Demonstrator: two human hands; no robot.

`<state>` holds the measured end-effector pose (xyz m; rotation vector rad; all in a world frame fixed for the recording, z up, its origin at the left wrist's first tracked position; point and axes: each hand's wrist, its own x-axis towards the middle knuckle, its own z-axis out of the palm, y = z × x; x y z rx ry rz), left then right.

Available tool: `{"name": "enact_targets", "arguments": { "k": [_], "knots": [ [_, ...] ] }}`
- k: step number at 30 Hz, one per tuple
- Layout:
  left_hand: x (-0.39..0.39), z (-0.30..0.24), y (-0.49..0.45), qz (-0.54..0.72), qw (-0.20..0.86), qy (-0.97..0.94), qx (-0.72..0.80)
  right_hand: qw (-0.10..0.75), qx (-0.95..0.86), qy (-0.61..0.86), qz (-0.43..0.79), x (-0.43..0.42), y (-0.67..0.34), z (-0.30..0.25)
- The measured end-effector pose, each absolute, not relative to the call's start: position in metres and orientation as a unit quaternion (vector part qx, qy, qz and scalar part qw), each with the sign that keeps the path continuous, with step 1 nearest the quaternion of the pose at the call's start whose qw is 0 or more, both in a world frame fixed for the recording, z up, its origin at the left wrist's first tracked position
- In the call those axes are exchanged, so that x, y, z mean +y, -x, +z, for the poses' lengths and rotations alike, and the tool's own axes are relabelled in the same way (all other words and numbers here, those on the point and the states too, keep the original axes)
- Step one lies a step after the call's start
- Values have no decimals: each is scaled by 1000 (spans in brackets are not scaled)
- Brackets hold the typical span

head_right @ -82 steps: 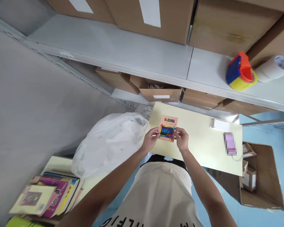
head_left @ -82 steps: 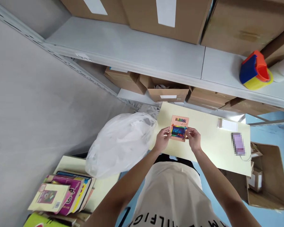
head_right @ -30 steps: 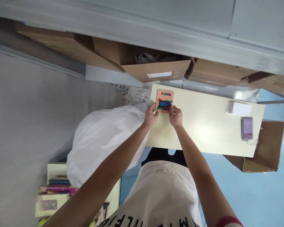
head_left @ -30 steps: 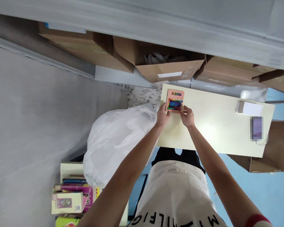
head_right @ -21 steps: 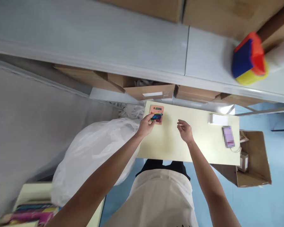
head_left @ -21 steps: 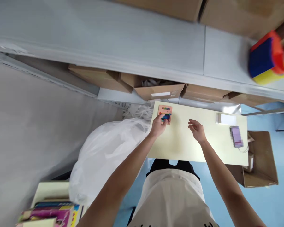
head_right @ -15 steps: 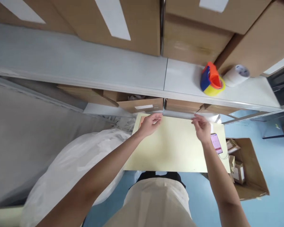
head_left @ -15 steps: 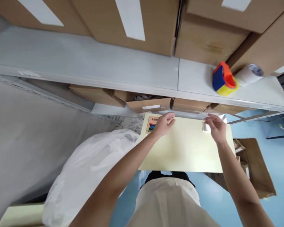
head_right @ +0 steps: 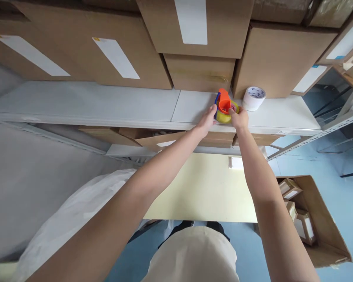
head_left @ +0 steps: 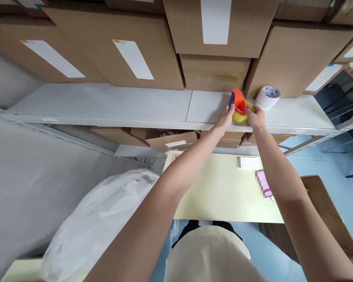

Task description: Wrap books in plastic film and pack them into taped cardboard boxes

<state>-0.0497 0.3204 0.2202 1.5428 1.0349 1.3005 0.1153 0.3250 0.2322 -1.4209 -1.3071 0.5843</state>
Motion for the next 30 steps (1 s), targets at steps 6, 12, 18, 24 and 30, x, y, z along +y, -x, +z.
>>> {"name": "enact_targets", "arguments": {
  "k": [6,12,18,24,30],
  "knots": [
    [224,227,57,557,479,-557,387,574,-587,521,236,239,-113,229],
    [77,185,60,540,509,-528,413,537,-562,573,261,84,-109,185],
    [15,97,52,414,615,-467,482,454,-473,685,318,4,-120,84],
    [-9,38,45,323,686,-402,513,388,-425,740,348,-37,-128,16],
    [-11,15,31,279,726,-325,538,358,-405,759,363,-42,-136,-13]
  ]
}}
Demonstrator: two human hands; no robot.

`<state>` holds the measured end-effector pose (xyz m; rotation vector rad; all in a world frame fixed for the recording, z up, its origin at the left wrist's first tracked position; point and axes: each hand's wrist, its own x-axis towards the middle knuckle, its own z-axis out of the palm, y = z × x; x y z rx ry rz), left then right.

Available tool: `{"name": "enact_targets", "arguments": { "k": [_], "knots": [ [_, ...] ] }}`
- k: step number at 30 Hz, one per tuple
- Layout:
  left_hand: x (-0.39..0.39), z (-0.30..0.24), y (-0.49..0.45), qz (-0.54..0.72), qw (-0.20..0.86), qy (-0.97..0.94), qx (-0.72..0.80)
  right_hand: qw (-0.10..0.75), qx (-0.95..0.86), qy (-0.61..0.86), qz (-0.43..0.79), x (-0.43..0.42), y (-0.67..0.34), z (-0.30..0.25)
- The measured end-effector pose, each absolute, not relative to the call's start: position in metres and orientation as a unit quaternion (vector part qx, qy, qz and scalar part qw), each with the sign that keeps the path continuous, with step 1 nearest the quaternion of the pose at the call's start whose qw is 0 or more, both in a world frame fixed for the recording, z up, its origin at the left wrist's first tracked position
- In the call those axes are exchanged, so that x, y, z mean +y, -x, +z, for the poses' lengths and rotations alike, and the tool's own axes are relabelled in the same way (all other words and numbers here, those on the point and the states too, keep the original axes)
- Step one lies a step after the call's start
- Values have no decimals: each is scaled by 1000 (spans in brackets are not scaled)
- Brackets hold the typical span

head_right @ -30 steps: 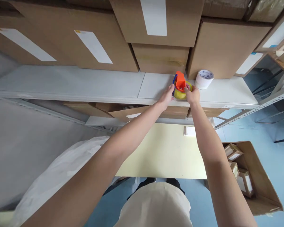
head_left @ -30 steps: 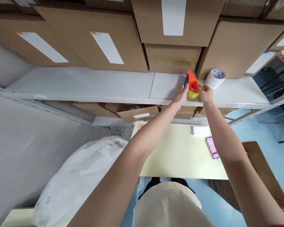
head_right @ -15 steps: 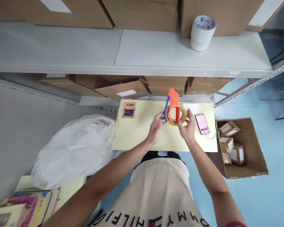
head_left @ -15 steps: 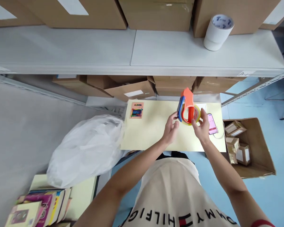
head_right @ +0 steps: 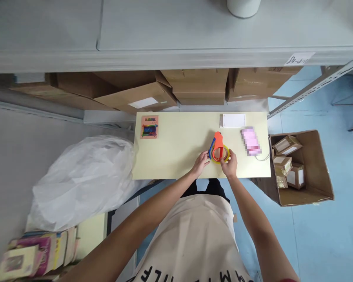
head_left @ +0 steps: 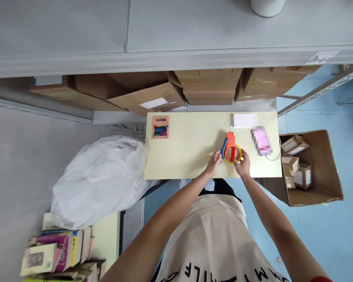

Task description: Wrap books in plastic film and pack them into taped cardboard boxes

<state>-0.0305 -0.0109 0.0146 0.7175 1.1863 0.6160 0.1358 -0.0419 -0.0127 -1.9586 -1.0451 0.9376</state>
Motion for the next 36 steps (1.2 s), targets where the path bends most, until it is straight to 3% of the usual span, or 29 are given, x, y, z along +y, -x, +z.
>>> {"name": "enact_targets", "arguments": {
  "k": [16,21,26,31,36],
  "knots": [
    [-9,-8,25,240,739,-348,525,336,-384,765,393,-39,-153,-33],
    [-16,-9,29,255,709,-374,541,322,-446,777,306,-42,-150,-13],
    [-15,10,97,286,568,-493,594,357,-606,685,189,-31,-109,17],
    [-22,37,230,352,390,-518,675,345,-714,567,224,-10,-8,24],
    [-53,44,355,349,286,-489,747,292,-790,461,280,5,110,21]
  ]
}}
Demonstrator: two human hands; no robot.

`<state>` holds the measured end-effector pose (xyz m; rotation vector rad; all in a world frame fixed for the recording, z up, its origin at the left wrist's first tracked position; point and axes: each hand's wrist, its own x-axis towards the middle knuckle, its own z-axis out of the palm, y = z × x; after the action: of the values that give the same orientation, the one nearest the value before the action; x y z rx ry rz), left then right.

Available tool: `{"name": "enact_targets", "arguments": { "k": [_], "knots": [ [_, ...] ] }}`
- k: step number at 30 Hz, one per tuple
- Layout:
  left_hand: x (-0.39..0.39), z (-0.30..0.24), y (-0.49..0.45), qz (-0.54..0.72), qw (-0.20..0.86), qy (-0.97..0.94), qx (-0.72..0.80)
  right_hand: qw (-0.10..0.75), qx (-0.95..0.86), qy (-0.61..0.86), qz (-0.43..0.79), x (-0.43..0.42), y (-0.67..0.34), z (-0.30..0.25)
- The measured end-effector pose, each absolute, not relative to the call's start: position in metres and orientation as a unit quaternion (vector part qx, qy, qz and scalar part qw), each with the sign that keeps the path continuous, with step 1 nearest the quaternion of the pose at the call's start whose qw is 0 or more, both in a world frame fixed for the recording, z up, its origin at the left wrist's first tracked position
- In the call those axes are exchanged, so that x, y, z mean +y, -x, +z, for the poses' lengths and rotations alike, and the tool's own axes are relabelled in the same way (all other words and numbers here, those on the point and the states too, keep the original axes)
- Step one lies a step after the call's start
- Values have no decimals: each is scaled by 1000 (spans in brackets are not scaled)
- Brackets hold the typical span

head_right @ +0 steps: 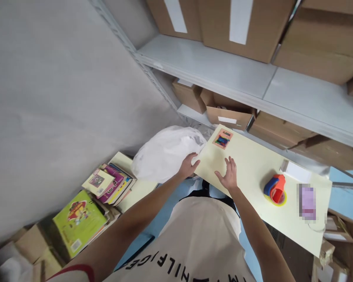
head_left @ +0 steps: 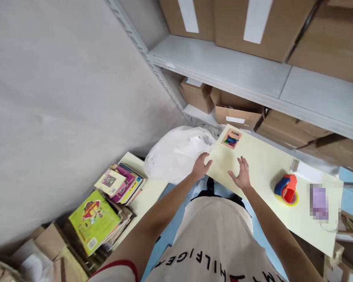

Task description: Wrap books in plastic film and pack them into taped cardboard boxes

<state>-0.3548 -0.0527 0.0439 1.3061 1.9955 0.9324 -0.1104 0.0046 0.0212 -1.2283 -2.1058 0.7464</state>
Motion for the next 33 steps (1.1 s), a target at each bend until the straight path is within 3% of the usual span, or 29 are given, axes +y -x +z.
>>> {"name": "enact_targets", "arguments": {
  "k": [8,17,21,33],
  "knots": [
    [-75,38,486,295,227,-444,815,98,-880,324,334,25,276,25],
    [-57,34,494,247,243,-486,802,-65,-913,292,277,33,350,33],
    [-70,49,496,246,226,-529,780,-22,-913,266,309,34,350,47],
    [-54,111,524,217,227,-598,737,300,-826,282,385,51,298,124]
  ]
}}
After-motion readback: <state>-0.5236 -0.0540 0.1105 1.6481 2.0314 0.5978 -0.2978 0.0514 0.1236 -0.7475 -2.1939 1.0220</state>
